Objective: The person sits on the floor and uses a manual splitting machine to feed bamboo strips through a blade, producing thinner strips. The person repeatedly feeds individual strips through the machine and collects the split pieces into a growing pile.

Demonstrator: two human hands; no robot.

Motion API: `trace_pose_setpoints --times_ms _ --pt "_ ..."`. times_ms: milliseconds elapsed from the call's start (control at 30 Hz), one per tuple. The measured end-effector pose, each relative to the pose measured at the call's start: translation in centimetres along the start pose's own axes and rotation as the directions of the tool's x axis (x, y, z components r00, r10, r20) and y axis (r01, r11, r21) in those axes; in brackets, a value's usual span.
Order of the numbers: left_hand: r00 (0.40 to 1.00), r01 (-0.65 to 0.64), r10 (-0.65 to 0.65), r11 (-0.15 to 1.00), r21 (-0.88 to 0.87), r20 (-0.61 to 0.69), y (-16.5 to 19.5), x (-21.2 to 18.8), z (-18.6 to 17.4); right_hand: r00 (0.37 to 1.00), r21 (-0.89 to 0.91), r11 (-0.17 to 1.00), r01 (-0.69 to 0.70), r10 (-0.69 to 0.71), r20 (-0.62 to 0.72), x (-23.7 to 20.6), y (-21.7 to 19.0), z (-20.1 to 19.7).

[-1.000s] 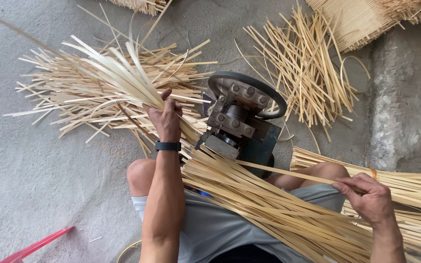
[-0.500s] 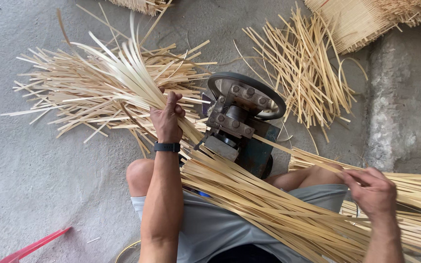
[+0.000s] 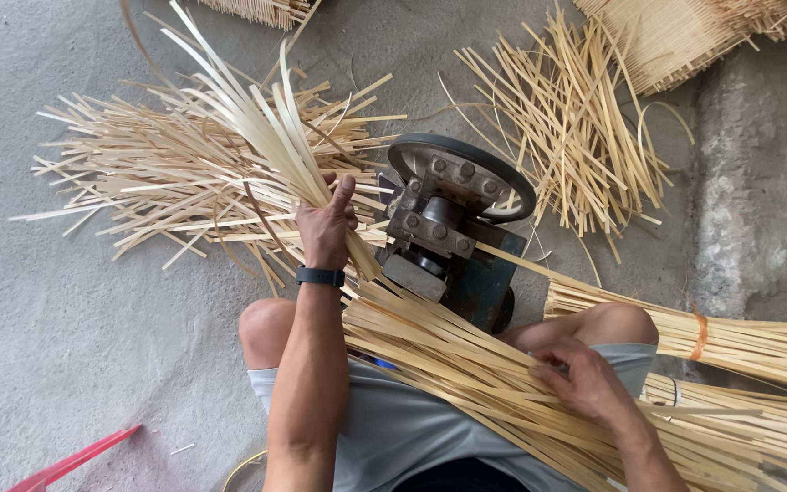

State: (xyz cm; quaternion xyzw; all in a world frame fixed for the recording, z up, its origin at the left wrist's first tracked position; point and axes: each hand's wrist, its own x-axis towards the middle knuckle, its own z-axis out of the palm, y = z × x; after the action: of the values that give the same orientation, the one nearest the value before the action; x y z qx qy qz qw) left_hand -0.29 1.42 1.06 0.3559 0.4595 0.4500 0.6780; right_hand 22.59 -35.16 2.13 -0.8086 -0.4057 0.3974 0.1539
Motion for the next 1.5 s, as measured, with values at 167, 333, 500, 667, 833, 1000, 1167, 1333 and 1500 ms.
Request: trace_pose_setpoints --times_ms 167,333,500,667,833,1000,1167,1333,1500 --pt "0.999 0.018 -0.015 0.997 -0.073 0.042 0.2 0.1 0.0 0.991 0.025 0.999 -0.026 0.029 -0.128 -0.2 2.9 0.8" --pt "0.999 0.026 -0.022 0.996 -0.083 0.050 0.0 0.1 -0.1 0.964 0.095 0.995 -0.024 0.048 -0.263 -1.0 4.5 -1.3" --pt "0.998 0.033 -0.024 0.987 -0.156 0.053 -0.1 0.2 -0.1 0.837 -0.004 0.970 0.245 -0.214 -0.503 -1.6 5.3 -4.0" --pt "0.999 0.026 -0.022 0.996 -0.090 0.040 -0.2 0.3 -0.2 0.738 -0.279 0.957 0.083 -0.248 -0.627 -1.4 4.9 -6.3" --pt "0.999 0.012 -0.012 1.000 -0.016 0.050 -0.6 0.2 0.2 0.773 -0.282 0.946 0.163 -0.299 -0.559 2.2 1.2 -4.9" --pt "0.995 -0.005 0.007 1.000 -0.014 0.095 -0.6 0.2 0.3 0.755 -0.252 0.931 0.264 -0.362 -0.547 3.7 -1.7 -3.1" --pt "0.992 0.015 -0.009 0.999 -0.041 0.123 -0.6 0.2 0.4 0.749 -0.280 0.917 0.285 -0.395 -0.532 3.0 -0.1 -4.1" --pt "0.985 -0.009 0.019 0.998 -0.054 0.173 -0.6 0.3 0.7 0.865 -0.163 0.974 0.157 -0.215 -0.454 2.8 2.8 -2.9" --pt "0.985 -0.009 0.016 0.999 -0.045 0.172 -0.7 0.4 0.8 0.945 -0.058 0.967 0.247 -0.254 -0.207 1.7 4.3 -0.5"
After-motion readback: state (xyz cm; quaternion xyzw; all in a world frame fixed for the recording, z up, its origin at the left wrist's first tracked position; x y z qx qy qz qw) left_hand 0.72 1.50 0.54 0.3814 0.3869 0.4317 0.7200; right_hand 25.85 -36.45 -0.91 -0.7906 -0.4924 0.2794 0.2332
